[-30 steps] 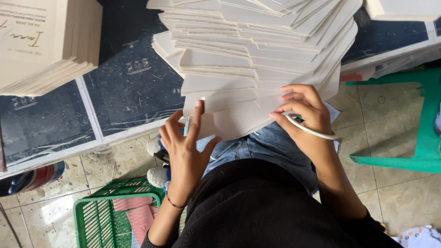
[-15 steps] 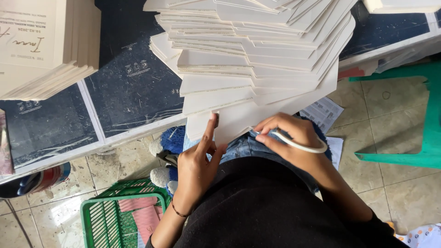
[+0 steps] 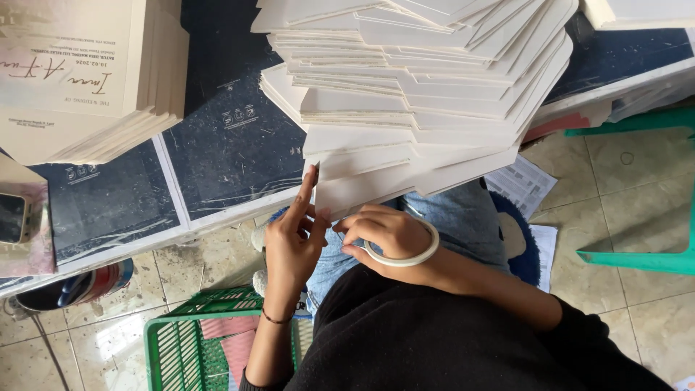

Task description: A person is flipping through a large stack of white paper cards, likely counting or inspecting them, and then gathers the stack together.

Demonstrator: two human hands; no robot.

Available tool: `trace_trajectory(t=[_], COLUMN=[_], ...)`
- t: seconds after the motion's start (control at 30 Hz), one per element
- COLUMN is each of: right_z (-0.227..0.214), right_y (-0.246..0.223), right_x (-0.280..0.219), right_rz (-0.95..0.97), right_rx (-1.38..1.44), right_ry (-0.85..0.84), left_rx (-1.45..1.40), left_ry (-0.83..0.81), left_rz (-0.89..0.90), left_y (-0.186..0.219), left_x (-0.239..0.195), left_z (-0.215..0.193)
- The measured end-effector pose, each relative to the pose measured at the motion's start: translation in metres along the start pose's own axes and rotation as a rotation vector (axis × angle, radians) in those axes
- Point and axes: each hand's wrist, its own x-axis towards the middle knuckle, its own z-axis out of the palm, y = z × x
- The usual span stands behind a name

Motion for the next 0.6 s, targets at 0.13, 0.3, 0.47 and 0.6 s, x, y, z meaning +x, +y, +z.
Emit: trace_trajectory(t=[0.13, 0.3, 0.47, 0.6], right_z=[-0.002, -0.002, 0.007, 0.016], right_y=[-0.008, -0.012, -0.004, 0.005], right_x=[0.004, 0.004, -0.006, -0.015], right_rz=[0.003, -0.025, -0.059, -0.077], right_rx=[0.019, 0.012, -0.071, -0.065], right_ry=[0.002, 0.004, -0.023, -0.078], left_rx=[-0.009, -0.007, -0.012, -0.016], left_ry=[0.001, 0.030, 0.051, 0.049], left_rz=[-0.005, 0.036, 0.046, 0.042], left_y=[-0.005, -0.011, -0.015, -0.014], left_x=[0.000, -0.001, -0.002, -0.002], left_z=[0.002, 0.006, 0.009, 0.009])
